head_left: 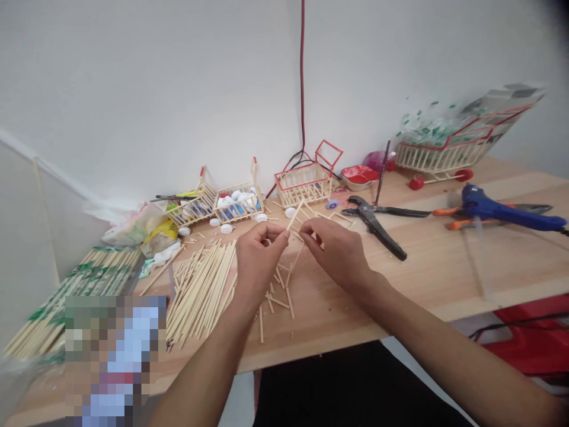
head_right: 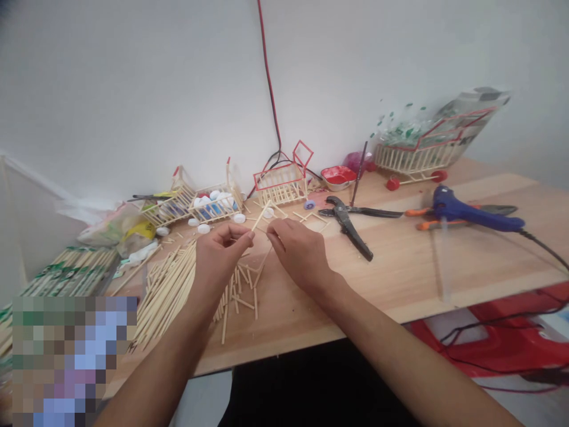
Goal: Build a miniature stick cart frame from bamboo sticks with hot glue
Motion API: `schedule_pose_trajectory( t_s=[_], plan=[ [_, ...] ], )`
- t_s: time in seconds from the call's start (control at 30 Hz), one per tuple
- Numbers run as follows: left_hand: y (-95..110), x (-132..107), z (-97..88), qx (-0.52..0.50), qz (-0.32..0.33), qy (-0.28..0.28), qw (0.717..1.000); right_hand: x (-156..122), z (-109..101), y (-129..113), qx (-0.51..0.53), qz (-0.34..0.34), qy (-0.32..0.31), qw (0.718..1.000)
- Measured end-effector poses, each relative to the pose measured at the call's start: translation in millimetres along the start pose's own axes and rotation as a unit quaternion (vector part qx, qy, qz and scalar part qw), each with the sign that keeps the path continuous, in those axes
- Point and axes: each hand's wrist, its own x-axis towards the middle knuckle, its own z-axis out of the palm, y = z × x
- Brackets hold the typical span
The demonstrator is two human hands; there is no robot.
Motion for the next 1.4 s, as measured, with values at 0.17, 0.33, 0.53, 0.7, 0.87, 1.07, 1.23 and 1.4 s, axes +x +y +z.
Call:
schedule_pose_trajectory(
  t_s=[0.17, 0.33, 0.53, 0.7, 0.87, 1.07, 1.23, 1.4],
  plan=[
    [-1, 1, -0.6, -0.007, 0.008, 0.003, 1.000, 0, 2, 4, 0.067, 0.009, 0.015, 0.998],
    [-1, 3, -2.3, -0.013, 0.015, 0.016, 1.000, 2, -2, 5, 0.128, 0.028, 0.035, 0.991],
    [0, 4, -6.1, -0.010, 0.025, 0.040, 0.999, 5, -10, 4, 0.186, 0.080, 0.061, 0.977],
    [1, 5, -9.8, -0.028, 0.030, 0.051, 0.998, 9, -8, 18, 0.356, 0.198, 0.104, 0.907],
    [1, 6, -11.8, -0.061, 0.034, 0.066, 0.995, 12, -5, 25, 0.481, 0.280, 0.074, 0.827],
    [3, 6, -11.7, -0.084, 0.029, 0.058, 0.994, 11, 1, 16, 0.544, 0.344, -0.033, 0.764],
    [4, 5, -10.0, -0.091, 0.028, 0.036, 0.995, 14, 10, 2, 0.678, 0.358, -0.167, 0.620],
    [4, 4, -8.9, -0.102, 0.025, 0.016, 0.994, 15, 11, 0, 0.707, 0.369, -0.184, 0.575]
  ],
)
